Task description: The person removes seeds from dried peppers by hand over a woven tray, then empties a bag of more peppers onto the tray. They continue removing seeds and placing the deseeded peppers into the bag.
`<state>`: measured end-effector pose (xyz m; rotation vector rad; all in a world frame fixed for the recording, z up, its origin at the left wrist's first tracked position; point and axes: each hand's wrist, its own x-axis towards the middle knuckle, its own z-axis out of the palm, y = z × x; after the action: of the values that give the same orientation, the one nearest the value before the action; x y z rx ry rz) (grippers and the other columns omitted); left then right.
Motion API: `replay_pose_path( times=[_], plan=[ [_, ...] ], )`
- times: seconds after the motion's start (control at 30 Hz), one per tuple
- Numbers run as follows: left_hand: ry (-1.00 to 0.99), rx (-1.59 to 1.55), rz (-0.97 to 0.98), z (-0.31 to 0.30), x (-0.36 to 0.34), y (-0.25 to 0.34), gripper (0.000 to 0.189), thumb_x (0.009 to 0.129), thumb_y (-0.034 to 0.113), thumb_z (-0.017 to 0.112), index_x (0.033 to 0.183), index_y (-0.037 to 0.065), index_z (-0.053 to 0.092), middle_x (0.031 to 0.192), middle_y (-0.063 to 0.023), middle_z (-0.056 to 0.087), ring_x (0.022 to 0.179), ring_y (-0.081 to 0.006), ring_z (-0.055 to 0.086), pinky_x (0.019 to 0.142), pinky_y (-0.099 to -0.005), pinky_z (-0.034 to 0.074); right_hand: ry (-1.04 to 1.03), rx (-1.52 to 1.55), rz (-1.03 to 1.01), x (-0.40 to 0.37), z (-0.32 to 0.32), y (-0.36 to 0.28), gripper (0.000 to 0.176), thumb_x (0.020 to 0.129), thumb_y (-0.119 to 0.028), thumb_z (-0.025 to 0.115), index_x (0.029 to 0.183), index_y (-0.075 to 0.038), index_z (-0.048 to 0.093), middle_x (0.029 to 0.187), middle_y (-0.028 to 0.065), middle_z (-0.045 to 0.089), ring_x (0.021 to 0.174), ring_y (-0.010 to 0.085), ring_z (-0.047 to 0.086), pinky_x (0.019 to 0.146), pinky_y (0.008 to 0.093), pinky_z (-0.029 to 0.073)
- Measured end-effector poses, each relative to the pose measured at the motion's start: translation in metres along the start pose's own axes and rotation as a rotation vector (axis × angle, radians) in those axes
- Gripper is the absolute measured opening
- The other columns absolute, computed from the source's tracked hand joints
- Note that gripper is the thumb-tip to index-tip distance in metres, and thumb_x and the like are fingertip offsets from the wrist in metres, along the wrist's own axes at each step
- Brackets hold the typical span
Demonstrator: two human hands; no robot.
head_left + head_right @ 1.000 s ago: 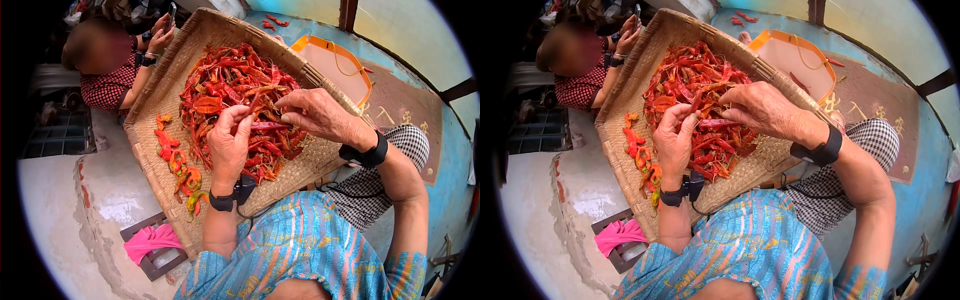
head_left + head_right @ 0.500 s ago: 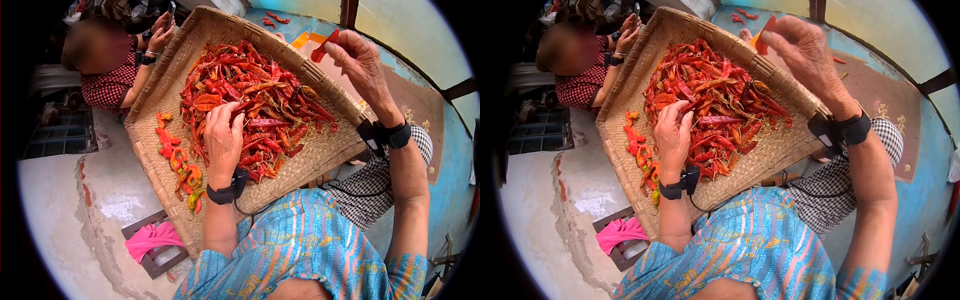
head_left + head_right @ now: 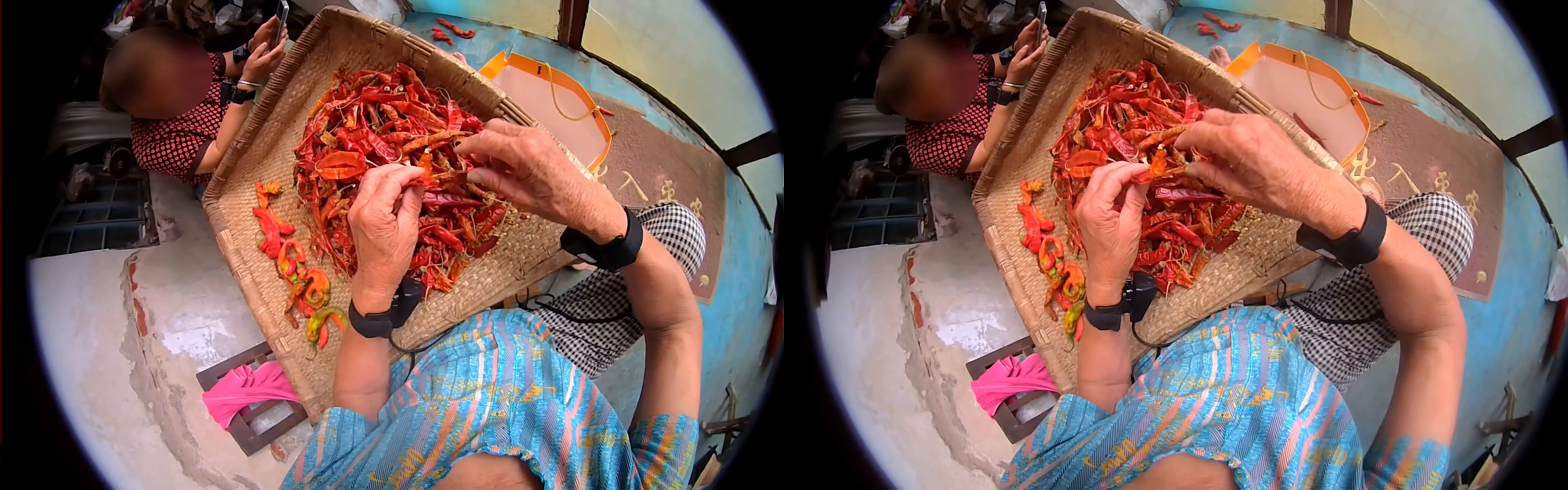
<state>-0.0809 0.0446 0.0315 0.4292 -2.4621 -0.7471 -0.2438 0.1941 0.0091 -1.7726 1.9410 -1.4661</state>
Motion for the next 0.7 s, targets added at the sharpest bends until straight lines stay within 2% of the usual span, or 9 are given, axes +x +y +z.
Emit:
replay_pose_path(
  times=[0.13,0.27,0.33,0.47,0.53,0.57,0.6,0.67,0.7],
  plan=[
    [-0.02,-0.113,0.085,0.01,0.003,0.017,0.018,0.086,-0.001,0.067,0.103,0.005,0.069,0.097,-0.0082,0.065,0.079,-0.0173,0.066,0.066,-0.0296,0.054,-0.079,0.037,-0.019,-0.002,0.019,0.0,0.025,0.082,-0.012,0.069,0.103,-0.001,0.059,0.09,0.0171,0.06,0.083,0.0378,0.06,0.072,0.0449,0.049],
    [-0.003,-0.168,0.119,0.018,0.005,0.017,0.018,0.086,0.001,0.069,0.103,0.005,0.07,0.096,-0.0071,0.066,0.076,-0.0155,0.066,0.066,-0.0271,0.053,-0.04,0.06,-0.007,-0.005,0.024,0.005,0.023,0.082,-0.012,0.069,0.099,0.0,0.06,0.087,0.017,0.06,0.082,0.0377,0.06,0.071,0.045,0.049],
    [-0.043,-0.406,-0.046,0.022,0.003,0.012,0.019,0.086,0.0,0.069,0.104,0.005,0.069,0.095,-0.0061,0.065,0.076,-0.0128,0.065,0.066,-0.0264,0.053,-0.026,0.115,-0.043,-0.004,0.019,0.004,0.017,0.082,-0.01,0.068,0.094,-0.001,0.061,0.081,0.0168,0.06,0.081,0.0376,0.06,0.07,0.0451,0.049],
    [-0.086,-0.443,-0.131,0.021,0.002,0.013,0.022,0.087,-0.001,0.067,0.108,0.004,0.067,0.095,-0.0044,0.065,0.078,-0.0102,0.063,0.068,-0.0245,0.053,-0.031,0.119,-0.031,-0.006,0.016,0.002,0.013,0.084,-0.009,0.066,0.093,0.0,0.062,0.078,0.0177,0.061,0.077,0.038,0.06,0.067,0.043,0.049],
    [0.001,-0.514,-0.168,0.021,0.002,0.01,0.025,0.088,-0.001,0.066,0.113,0.002,0.064,0.096,-0.0031,0.063,0.08,-0.0086,0.062,0.071,-0.0223,0.053,0.09,0.2,0.082,-0.005,0.012,0.003,0.013,0.087,-0.01,0.064,0.094,0.001,0.063,0.073,0.0172,0.06,0.068,0.0301,0.061,0.063,0.0388,0.05],
    [-0.005,-0.511,-0.166,0.019,0.002,0.003,0.027,0.089,0.0,0.066,0.116,0.002,0.062,0.098,-0.0027,0.063,0.085,-0.0081,0.061,0.076,-0.0213,0.053,0.045,0.309,0.315,-0.003,0.004,0.003,0.017,0.091,-0.015,0.063,0.095,0.002,0.064,0.069,0.0113,0.061,0.063,0.0176,0.058,0.06,0.0337,0.049],
    [-0.004,-0.511,-0.165,0.017,0.003,0.0,0.027,0.089,0.0,0.066,0.116,0.002,0.062,0.098,-0.0027,0.063,0.085,-0.0081,0.061,0.076,-0.0213,0.053,0.089,0.463,0.398,-0.004,0.0,0.012,0.021,0.094,-0.022,0.062,0.094,-0.002,0.065,0.071,0.0019,0.06,0.064,0.0083,0.052,0.056,0.0277,0.046],
    [0.046,-0.563,-0.204,0.014,0.003,-0.006,0.026,0.09,0.001,0.066,0.115,0.002,0.062,0.098,-0.0024,0.062,0.087,-0.0079,0.06,0.079,-0.0216,0.052,0.204,0.757,0.593,-0.004,-0.006,0.032,0.024,0.095,-0.029,0.062,0.093,-0.005,0.063,0.075,-0.0038,0.056,0.063,0.0055,0.048,0.053,0.0218,0.042],
    [0.035,-0.576,-0.213,0.012,0.002,-0.01,0.025,0.09,0.001,0.066,0.115,0.001,0.062,0.098,-0.0021,0.062,0.089,-0.008,0.06,0.081,-0.0218,0.052,0.203,0.757,0.593,-0.005,-0.008,0.033,0.024,0.095,-0.029,0.062,0.093,-0.005,0.063,0.075,-0.0038,0.056,0.063,0.0055,0.048,0.053,0.0218,0.042]
  ],
)
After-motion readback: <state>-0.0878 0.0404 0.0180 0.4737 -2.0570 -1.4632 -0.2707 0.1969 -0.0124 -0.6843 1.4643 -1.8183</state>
